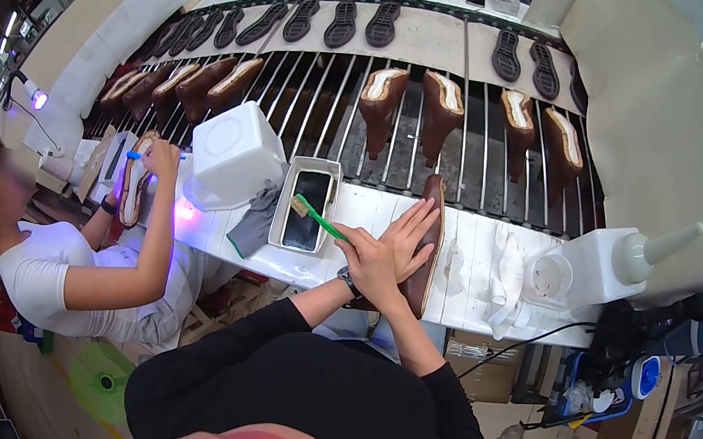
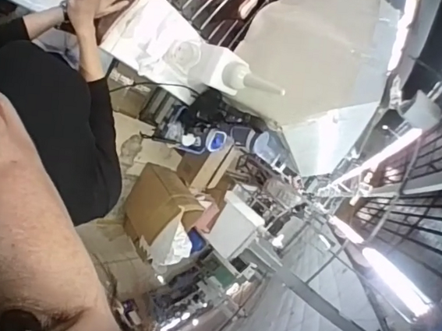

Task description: The recorder uses a brush to apply a white liquid adhesive to the edges and bottom of brown leather shoe uppers before placing them onto a conveyor belt.

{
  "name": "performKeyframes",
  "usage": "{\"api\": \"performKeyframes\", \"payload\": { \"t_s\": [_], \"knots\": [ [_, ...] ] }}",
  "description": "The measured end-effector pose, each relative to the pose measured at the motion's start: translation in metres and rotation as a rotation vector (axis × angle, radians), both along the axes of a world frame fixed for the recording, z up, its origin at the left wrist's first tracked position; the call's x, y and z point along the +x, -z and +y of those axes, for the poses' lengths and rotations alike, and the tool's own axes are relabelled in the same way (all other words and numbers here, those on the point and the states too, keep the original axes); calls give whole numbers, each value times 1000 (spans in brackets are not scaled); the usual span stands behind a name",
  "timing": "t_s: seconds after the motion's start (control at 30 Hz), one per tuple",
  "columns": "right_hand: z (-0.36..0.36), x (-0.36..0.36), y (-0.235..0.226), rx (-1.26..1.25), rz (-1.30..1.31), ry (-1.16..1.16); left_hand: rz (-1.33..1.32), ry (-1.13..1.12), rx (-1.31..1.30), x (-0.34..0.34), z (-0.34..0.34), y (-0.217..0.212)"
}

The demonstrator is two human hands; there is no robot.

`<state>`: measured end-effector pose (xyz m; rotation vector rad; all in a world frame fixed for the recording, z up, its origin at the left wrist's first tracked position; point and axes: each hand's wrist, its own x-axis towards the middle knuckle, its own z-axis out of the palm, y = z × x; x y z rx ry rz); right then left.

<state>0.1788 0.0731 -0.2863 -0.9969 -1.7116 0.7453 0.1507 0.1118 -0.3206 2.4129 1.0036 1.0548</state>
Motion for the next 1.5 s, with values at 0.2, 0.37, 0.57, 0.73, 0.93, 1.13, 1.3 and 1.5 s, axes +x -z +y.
{"api": "performKeyframes", "payload": {
  "t_s": [0.2,0.37,0.57,0.73,0.93,1.13,1.3,1.5],
  "knots": [
    [1,2,-1,-1,-28,-12,-1,-13,4,2,1,1],
    [-1,2,-2,10,-10,-8,-8,-17,-6,3,-1,3],
    [0,2,-1,-21,-6,-11,-6,-15,8,1,0,3],
    [0,2,1,-12,2,-2,3,-6,-5,3,-2,-2],
    [1,2,0,-41,34,-11,3,-13,6,2,1,-3],
    [0,1,2,-34,12,-10,7,-5,7,0,-1,-1],
    [0,0,-1,-1,-2,-12,-1,0,19,-1,1,0],
    [-1,-1,-1,2,3,-12,-4,-2,22,-2,0,-2]
  ]
}}
